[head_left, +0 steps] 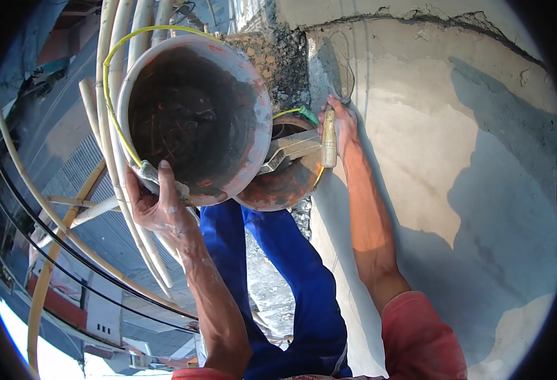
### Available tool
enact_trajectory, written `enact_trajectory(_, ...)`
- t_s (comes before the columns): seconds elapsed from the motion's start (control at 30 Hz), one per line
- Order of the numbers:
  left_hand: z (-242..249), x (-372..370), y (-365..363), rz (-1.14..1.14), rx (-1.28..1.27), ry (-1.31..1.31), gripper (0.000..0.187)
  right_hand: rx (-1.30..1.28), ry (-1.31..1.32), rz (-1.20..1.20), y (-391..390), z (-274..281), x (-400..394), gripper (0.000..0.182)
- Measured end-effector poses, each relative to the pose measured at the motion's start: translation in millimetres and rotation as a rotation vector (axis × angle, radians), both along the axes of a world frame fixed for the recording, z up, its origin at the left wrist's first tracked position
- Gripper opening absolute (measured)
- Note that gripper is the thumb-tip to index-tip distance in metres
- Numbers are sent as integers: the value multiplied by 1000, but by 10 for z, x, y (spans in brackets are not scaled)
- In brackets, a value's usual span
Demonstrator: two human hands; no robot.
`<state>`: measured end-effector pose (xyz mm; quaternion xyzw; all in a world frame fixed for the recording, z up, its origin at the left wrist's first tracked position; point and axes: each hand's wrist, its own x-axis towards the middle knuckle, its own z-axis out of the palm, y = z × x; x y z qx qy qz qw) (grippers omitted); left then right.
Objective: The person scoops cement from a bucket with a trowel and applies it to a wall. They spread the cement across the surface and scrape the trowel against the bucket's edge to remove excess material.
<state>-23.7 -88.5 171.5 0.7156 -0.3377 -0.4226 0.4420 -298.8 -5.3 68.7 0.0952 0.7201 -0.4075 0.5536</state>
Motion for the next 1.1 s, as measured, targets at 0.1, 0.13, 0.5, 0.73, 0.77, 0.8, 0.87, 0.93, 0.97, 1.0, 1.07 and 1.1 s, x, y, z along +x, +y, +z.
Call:
enact_trajectory(0.1, 6, 49, 27, -3, 34, -7, 48, 59, 61, -7, 168, 208, 100, 31)
enact_trajectory(0.13, 1, 41, 31, 1, 19, -11, 49, 67, 92, -16, 203, 303, 151, 31)
enact_trajectory(0.5, -25, 60, 37, 18, 7, -34, 54, 17, 197, 113, -218, 14, 103, 35)
enact_trajectory(0.73, -60, 35, -3, -5, 20, -70, 54, 24, 279, 21, -344, -10, 94, 33)
enact_trajectory(0.77, -75, 37, -8, -19, 31, -76, 54, 26, 277, 20, -333, 12, 104, 33)
enact_trajectory(0.8, -5, 43, 18, -21, 25, -74, 54, -19, 273, 19, -288, 134, 117, 34)
enact_trajectory(0.87, -9, 37, 13, -42, 6, -90, 53, -59, 270, 20, -275, 231, 127, 34)
enact_trajectory(0.93, -11, 50, 26, -42, 17, -89, 53, -15, 279, 26, -314, 401, 132, 36)
enact_trajectory(0.97, -19, 53, 27, -43, 29, -92, 53, -16, 288, 26, -306, 466, 132, 36)
enact_trajectory(1.0, -32, 54, 28, -41, 27, -83, 53, -25, 298, 25, -295, 532, 136, 36)
enact_trajectory(1.07, -40, 64, 23, -60, 12, -98, 53, -31, 316, 27, -270, 686, 147, 37)
enact_trajectory(1.1, -29, 61, 18, -72, 25, -84, 53, -23, 324, 19, -265, 786, 152, 37)
